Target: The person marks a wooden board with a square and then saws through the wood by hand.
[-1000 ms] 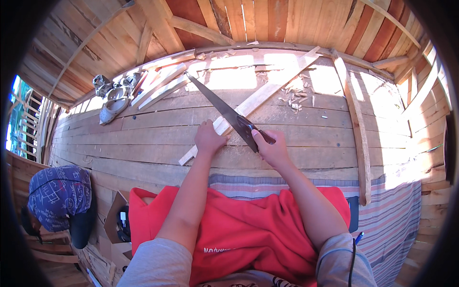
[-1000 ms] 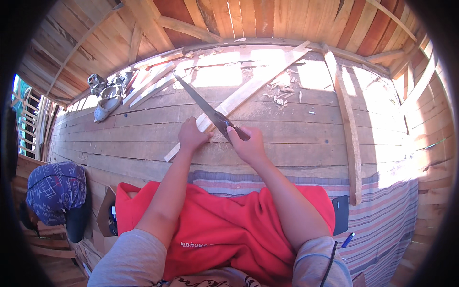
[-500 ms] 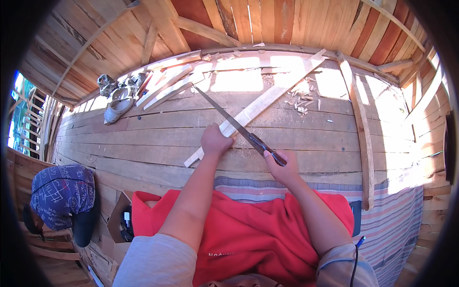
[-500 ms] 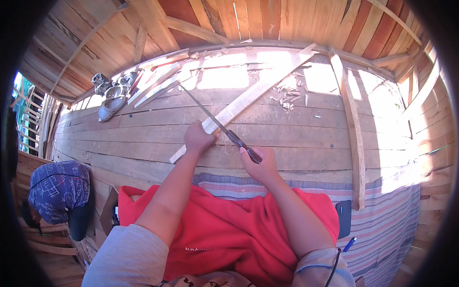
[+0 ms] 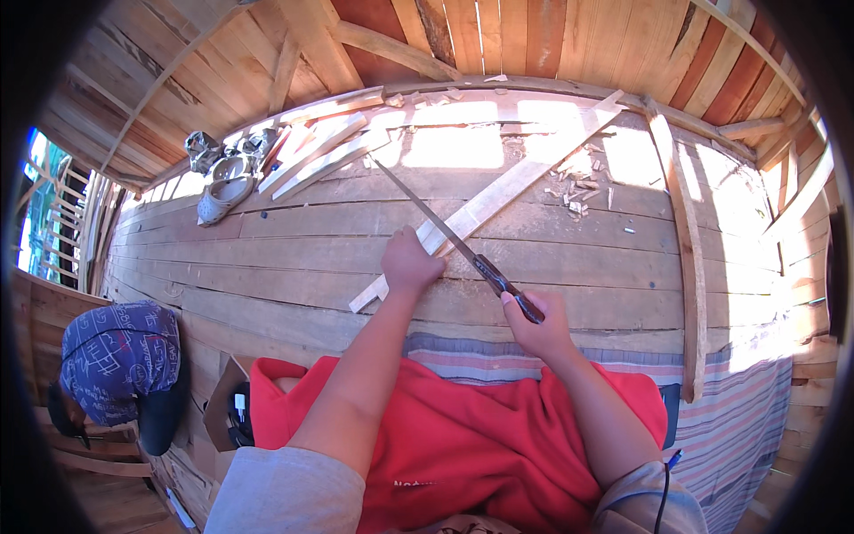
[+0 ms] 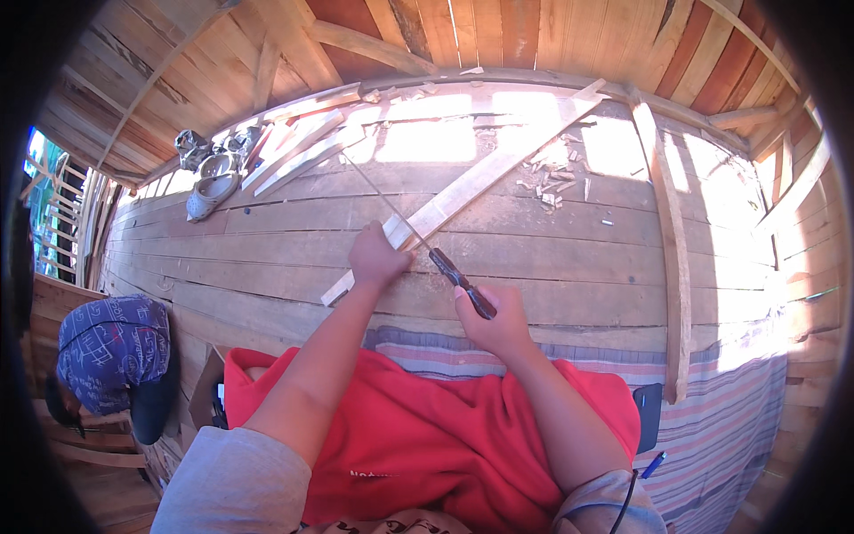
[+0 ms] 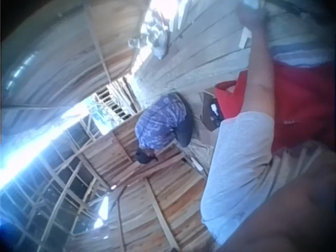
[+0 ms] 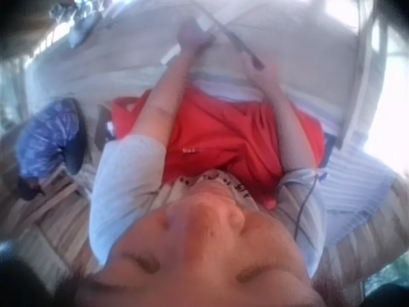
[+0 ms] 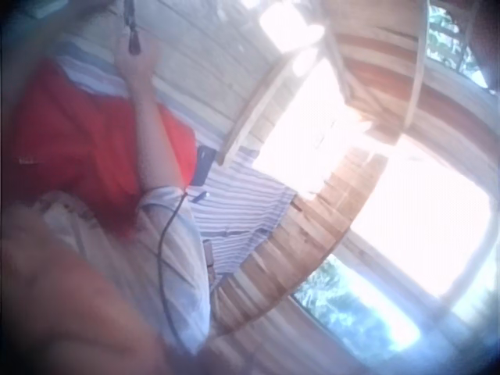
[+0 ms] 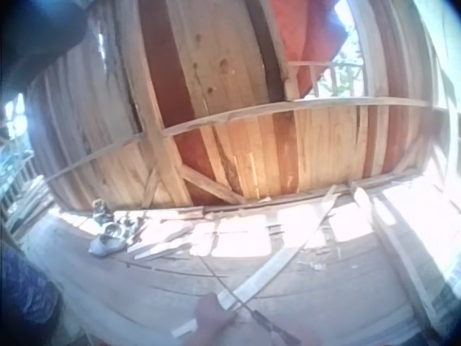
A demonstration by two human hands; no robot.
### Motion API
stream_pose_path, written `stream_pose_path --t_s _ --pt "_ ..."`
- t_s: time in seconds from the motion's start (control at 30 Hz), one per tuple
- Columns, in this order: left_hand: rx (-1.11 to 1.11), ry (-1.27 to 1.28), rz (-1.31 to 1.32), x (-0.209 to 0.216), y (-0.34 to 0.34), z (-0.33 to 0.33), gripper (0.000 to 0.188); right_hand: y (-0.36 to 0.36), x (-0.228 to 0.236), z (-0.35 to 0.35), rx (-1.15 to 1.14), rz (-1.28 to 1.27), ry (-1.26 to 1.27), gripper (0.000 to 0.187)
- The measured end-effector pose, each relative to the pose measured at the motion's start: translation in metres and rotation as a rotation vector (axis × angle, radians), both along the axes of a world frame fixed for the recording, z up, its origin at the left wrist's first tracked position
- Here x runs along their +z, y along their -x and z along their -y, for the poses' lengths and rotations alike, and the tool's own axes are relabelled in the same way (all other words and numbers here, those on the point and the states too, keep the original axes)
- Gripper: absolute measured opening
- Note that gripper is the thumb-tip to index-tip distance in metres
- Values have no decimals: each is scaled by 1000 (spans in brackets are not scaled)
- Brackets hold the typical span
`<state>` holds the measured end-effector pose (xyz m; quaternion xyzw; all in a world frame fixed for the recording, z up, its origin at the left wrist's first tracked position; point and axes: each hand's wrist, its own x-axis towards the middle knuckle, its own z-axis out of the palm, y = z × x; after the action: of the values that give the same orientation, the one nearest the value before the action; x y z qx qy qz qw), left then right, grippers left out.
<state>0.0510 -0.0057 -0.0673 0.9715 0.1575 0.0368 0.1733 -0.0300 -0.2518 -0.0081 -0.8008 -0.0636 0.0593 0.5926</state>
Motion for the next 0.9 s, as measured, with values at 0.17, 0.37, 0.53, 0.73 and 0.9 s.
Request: stream_pose_path --t_s 0.17,0.37,0.53,0.73,0.9 --pt "47 50 -39 3 -5 7 62 -21 2 -15 -49 8 -88 46" --pt "-47 13 -34 5 2 0 65 5 7 14 14 14 32 45" --pt "-9 61 6 3 -5 7 70 -28 -6 -16 5 24 9 44" --pt "-35 7 23 2 1 3 69 5 5 15 17 2 57 44" --pt "-167 61 138 -5 -2 -1 52 -20 7 1 -49 12 4 44"
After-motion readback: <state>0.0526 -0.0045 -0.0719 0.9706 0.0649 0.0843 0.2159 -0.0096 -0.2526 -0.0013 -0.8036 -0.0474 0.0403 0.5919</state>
